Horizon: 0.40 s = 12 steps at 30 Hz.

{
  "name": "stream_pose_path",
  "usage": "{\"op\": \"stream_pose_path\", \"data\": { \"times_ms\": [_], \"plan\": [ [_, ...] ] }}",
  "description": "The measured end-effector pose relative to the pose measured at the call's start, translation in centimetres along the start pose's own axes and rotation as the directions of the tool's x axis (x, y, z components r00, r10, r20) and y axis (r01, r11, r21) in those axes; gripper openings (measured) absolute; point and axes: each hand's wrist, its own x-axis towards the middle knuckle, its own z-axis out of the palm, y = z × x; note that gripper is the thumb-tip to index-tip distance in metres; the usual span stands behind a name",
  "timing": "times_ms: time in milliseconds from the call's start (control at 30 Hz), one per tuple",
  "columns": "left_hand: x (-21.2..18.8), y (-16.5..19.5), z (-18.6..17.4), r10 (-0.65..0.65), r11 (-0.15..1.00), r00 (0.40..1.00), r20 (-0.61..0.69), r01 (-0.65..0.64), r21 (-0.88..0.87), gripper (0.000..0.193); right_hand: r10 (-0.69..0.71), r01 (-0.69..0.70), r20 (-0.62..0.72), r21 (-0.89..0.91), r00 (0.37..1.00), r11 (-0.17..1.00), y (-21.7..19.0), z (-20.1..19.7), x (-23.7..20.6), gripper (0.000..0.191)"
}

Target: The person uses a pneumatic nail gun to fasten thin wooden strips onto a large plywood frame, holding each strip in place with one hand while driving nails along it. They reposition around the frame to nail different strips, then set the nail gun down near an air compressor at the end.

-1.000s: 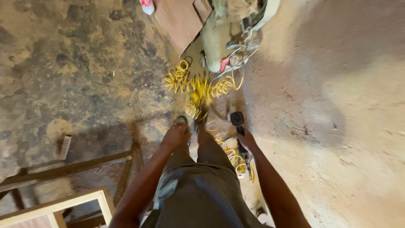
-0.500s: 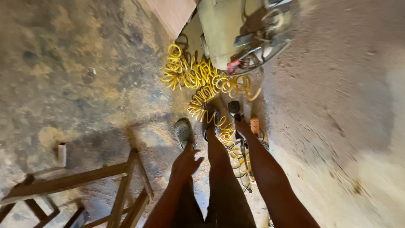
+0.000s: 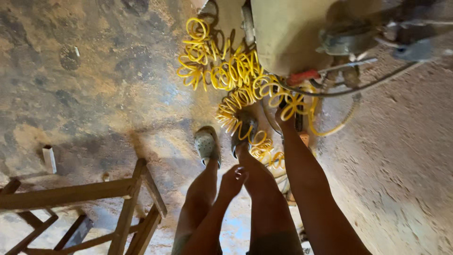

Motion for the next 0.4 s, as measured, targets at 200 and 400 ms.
{"op": "stream_pose_path", "data": {
  "times_ms": [200,400],
  "plan": [
    [0.7,1.7,-0.7,-0.072,0.997,0.996,0.051,0.071,0.031,0.041,-0.117,0.120,-0.079,0.034,0.990,0.992,1.2,4.7,1.7,0.047],
    [0.5,3.2,-1.7,-0.065,0.998,0.996,0.056,0.065,-0.001,0.041,-0.187,0.203,-0.117,0.144,0.975,0.968,3.7,7.6,1.2,0.042]
  ]
}}
